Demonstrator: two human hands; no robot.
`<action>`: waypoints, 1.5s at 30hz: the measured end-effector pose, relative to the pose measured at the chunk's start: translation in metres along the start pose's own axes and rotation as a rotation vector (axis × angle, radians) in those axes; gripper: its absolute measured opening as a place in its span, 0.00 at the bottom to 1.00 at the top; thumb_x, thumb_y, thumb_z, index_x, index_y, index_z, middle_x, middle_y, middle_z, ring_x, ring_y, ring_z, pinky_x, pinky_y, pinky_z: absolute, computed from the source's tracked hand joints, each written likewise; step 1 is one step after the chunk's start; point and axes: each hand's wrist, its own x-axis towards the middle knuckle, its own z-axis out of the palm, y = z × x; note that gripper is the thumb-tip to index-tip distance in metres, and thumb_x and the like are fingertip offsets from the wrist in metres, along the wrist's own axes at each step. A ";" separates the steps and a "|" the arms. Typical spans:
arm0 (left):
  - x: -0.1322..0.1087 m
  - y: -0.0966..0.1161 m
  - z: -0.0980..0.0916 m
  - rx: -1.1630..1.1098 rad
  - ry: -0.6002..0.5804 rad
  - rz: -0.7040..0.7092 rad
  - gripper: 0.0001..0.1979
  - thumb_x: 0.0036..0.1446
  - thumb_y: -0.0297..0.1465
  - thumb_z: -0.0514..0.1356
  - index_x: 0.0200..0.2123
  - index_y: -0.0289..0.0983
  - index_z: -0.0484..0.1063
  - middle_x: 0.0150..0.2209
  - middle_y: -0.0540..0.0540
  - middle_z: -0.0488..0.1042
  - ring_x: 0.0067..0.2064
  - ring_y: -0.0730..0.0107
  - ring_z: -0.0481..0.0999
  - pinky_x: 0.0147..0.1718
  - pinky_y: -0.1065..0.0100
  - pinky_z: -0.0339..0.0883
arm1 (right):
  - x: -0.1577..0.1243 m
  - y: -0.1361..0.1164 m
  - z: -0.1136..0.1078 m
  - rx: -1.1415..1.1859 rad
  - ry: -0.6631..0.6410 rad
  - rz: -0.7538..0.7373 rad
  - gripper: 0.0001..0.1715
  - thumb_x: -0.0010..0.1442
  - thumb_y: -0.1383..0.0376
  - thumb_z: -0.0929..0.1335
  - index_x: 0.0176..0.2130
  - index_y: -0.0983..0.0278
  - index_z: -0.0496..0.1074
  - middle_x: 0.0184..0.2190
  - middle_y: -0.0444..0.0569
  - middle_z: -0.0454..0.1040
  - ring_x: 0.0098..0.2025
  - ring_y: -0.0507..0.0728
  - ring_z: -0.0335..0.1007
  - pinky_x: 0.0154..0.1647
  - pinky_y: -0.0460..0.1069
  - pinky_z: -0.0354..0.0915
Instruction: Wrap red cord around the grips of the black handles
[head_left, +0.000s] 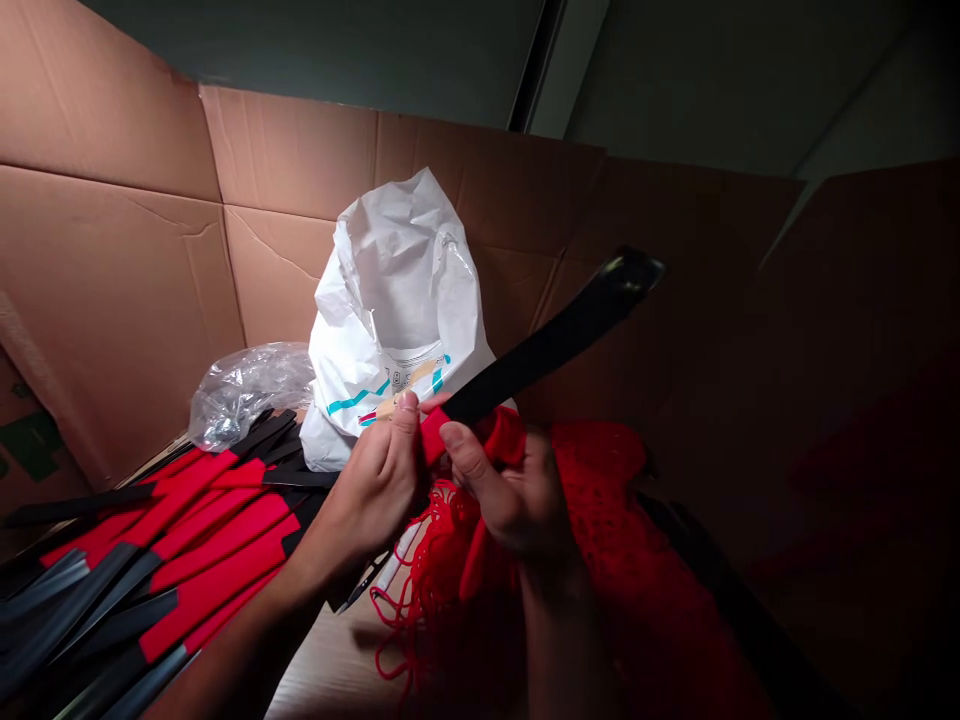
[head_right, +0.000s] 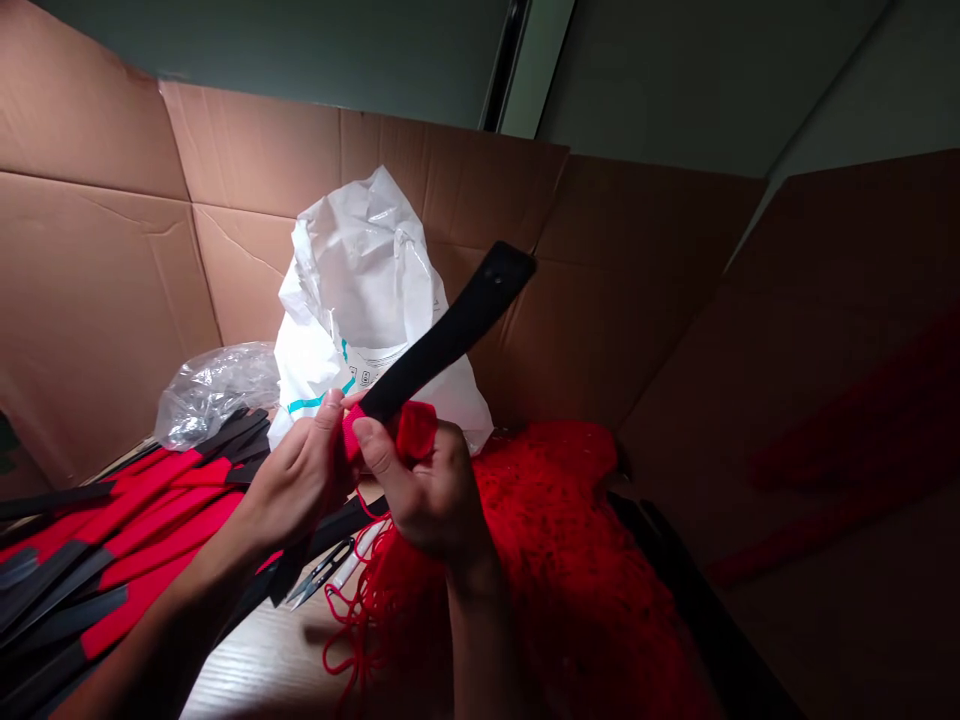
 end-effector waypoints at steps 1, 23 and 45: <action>-0.001 0.003 -0.001 -0.013 -0.030 -0.023 0.22 0.73 0.53 0.56 0.42 0.39 0.73 0.23 0.56 0.54 0.22 0.75 0.49 0.18 0.70 0.42 | 0.001 0.002 -0.001 0.033 0.014 0.012 0.17 0.71 0.51 0.73 0.37 0.61 0.81 0.17 0.37 0.57 0.21 0.50 0.54 0.25 0.48 0.59; -0.021 0.011 0.017 0.378 -0.011 0.335 0.13 0.71 0.43 0.64 0.44 0.38 0.78 0.36 0.49 0.74 0.36 0.71 0.68 0.35 0.69 0.63 | -0.007 -0.012 -0.002 0.030 0.327 0.013 0.20 0.66 0.48 0.74 0.37 0.61 0.84 0.17 0.41 0.61 0.20 0.54 0.61 0.27 0.53 0.70; -0.021 0.020 0.008 -0.116 -0.234 -0.171 0.26 0.70 0.56 0.58 0.44 0.38 0.77 0.26 0.51 0.69 0.23 0.76 0.62 0.22 0.72 0.55 | -0.015 -0.020 -0.002 0.017 0.303 -0.030 0.16 0.71 0.51 0.71 0.42 0.60 0.82 0.19 0.40 0.67 0.16 0.49 0.61 0.13 0.45 0.57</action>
